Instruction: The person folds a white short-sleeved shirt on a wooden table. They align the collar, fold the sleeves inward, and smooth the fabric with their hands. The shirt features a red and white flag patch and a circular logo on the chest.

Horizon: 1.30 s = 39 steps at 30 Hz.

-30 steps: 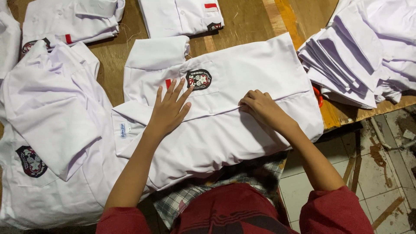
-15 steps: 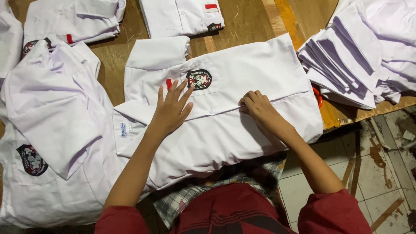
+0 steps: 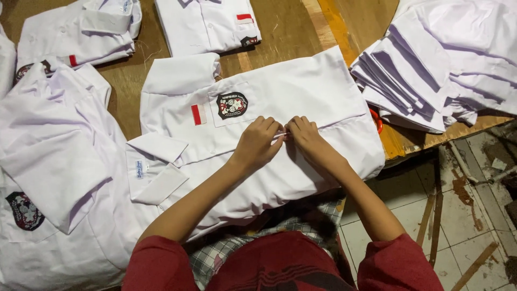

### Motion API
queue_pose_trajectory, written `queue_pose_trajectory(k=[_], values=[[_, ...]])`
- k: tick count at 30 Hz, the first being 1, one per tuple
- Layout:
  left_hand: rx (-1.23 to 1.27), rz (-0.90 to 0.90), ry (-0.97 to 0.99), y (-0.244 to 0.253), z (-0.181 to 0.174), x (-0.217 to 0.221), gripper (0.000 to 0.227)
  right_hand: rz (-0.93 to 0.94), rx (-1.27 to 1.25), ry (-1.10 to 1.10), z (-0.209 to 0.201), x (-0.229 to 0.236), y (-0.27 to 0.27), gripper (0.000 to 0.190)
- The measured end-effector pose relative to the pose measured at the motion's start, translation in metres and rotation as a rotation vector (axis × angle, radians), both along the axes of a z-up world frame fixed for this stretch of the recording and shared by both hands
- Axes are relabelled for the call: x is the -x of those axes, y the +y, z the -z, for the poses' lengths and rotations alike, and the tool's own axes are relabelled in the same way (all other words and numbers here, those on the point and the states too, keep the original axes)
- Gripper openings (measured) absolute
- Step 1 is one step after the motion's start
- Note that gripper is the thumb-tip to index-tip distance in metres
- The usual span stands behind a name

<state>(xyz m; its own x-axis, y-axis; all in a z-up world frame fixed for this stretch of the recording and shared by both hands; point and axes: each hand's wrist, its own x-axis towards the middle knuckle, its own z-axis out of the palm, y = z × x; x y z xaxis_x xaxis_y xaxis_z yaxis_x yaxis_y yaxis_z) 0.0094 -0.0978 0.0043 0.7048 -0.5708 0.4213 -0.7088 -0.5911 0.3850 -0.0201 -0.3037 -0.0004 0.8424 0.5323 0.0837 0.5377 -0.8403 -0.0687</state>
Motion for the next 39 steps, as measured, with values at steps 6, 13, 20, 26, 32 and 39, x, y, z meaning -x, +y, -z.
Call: queue_pose_trajectory(k=[6,13,20,26,32,39], values=[[0.052,0.042,-0.020,0.006,0.011,0.001,0.015,0.027,-0.114,0.035,-0.020,0.007,0.009,0.016],[0.053,0.089,-0.108,0.010,0.009,-0.001,0.012,0.072,-0.323,-0.044,-0.007,0.011,0.014,0.016],[0.074,0.131,-0.128,0.012,0.015,-0.002,0.013,0.109,-0.496,-0.186,0.008,0.010,0.016,0.009],[0.073,0.148,-0.133,0.013,0.011,-0.001,0.012,0.116,-0.558,-0.280,0.012,0.011,0.016,0.009],[0.075,0.153,-0.155,0.013,0.011,-0.001,0.013,0.105,-0.485,-0.370,0.018,0.007,0.018,0.008],[0.044,0.181,-0.239,0.012,0.017,-0.004,0.015,0.093,-0.450,-0.411,0.021,0.004,0.021,0.015]])
